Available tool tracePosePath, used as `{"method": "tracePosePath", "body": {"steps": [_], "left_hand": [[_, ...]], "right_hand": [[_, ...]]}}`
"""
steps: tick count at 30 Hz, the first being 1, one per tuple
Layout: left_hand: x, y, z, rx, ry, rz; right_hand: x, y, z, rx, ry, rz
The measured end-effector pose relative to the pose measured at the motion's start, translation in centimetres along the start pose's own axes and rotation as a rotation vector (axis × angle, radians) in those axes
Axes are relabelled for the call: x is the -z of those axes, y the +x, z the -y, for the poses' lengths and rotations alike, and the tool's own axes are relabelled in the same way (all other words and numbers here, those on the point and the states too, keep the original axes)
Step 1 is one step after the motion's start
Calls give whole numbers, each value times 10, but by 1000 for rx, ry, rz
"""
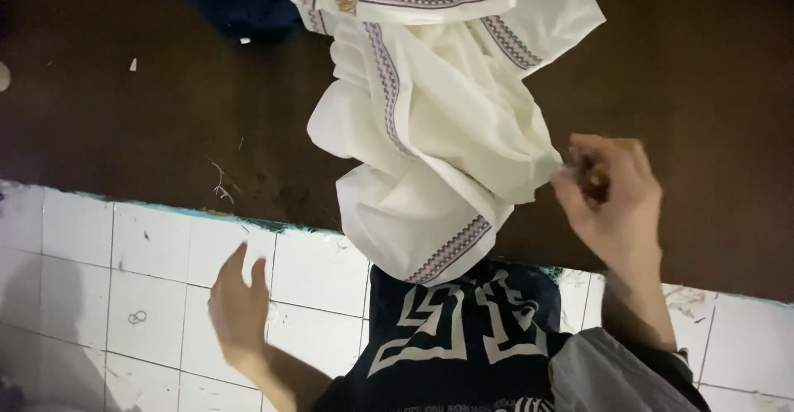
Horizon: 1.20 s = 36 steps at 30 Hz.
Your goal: Trimming excess threads from a white garment using a thread clipper on a work table.
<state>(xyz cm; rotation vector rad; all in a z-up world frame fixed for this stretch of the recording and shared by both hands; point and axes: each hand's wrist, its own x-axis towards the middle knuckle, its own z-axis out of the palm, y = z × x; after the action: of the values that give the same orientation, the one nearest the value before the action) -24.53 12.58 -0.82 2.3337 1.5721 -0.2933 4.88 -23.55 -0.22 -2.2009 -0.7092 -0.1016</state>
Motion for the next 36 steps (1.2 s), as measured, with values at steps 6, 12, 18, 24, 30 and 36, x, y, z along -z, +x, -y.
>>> {"method": "tracePosePath", "body": {"steps": [6, 12, 18, 24, 30, 36], "left_hand": [[-6, -6, -107, -762, -532, -337], [-43, -10, -186, -916, -597, -226], [-34, -5, -208, -903, -614, -215], [-35, 16, -224, -873, -362, -255], [-26, 32, -197, -587, -784, 150], [-41, 36, -179, -473, -1856, 743]], "right_hand": [[-32, 3, 15, 35, 74, 54], [-35, -5, 4, -16, 79, 49], [-36, -8, 3, 20, 98, -57], [-50, -14, -8, -86, 130, 31], [-1, -6, -63, -216, 104, -143], [56, 12, -179, -189, 130, -339]]}}
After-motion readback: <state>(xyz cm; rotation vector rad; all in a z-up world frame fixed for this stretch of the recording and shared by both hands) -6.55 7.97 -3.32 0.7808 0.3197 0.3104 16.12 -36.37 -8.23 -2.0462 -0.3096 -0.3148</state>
